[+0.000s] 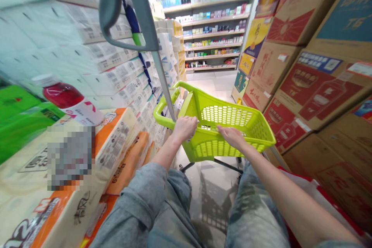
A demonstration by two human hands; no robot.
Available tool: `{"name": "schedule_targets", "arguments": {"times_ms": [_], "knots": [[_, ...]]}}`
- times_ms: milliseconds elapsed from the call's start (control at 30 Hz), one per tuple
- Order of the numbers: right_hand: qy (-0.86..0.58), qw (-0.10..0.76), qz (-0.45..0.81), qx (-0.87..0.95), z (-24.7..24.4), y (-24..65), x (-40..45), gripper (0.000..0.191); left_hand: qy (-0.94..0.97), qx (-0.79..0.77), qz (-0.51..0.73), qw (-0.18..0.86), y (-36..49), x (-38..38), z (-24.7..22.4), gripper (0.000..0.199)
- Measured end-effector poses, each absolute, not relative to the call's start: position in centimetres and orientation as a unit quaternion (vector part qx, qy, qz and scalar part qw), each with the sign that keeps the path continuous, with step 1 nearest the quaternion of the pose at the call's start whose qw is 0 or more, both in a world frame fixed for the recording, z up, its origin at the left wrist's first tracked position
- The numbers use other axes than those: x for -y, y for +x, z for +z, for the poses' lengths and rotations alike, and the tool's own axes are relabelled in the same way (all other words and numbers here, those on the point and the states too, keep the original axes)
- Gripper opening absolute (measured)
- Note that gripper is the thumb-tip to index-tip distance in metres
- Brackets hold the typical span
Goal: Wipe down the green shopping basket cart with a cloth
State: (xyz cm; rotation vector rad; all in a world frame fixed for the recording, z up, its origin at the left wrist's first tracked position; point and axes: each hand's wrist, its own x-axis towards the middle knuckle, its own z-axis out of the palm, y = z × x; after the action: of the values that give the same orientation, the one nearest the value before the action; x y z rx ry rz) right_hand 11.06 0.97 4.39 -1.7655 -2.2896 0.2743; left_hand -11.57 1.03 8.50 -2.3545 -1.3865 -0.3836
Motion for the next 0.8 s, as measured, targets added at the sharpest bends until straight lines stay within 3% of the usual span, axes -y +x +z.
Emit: {"name": "schedule_targets", "arguments": {"times_ms": [100, 267, 467, 800], "knots": [[-0.566, 0.158, 0.135, 0.798, 5.1, 7.9, -1.8, 0.074, -0.838, 0.495, -0.14, 0.182, -10.8, -0.6, 8.6, 0.029], [-0.608, 0.104, 0.126, 0.777, 4.7, 5.9, -2.8, 0.08, -0.841, 0.486, -0.152, 0.184, -10.2, 0.1, 8.5, 0.026], [-0.608, 0.099, 0.124, 0.778, 4.4, 6.4, -2.7, 0.078, -0.852, 0.45, -0.187, 0.191, -10.0, 2.0, 6.6, 0.022], [-0.599, 0.104, 0.102, 0.788, 4.5, 6.5, -2.0, 0.076, -0.846, 0.402, -0.35, -0.001, -12.0, 5.2, 4.0, 0.022]]}}
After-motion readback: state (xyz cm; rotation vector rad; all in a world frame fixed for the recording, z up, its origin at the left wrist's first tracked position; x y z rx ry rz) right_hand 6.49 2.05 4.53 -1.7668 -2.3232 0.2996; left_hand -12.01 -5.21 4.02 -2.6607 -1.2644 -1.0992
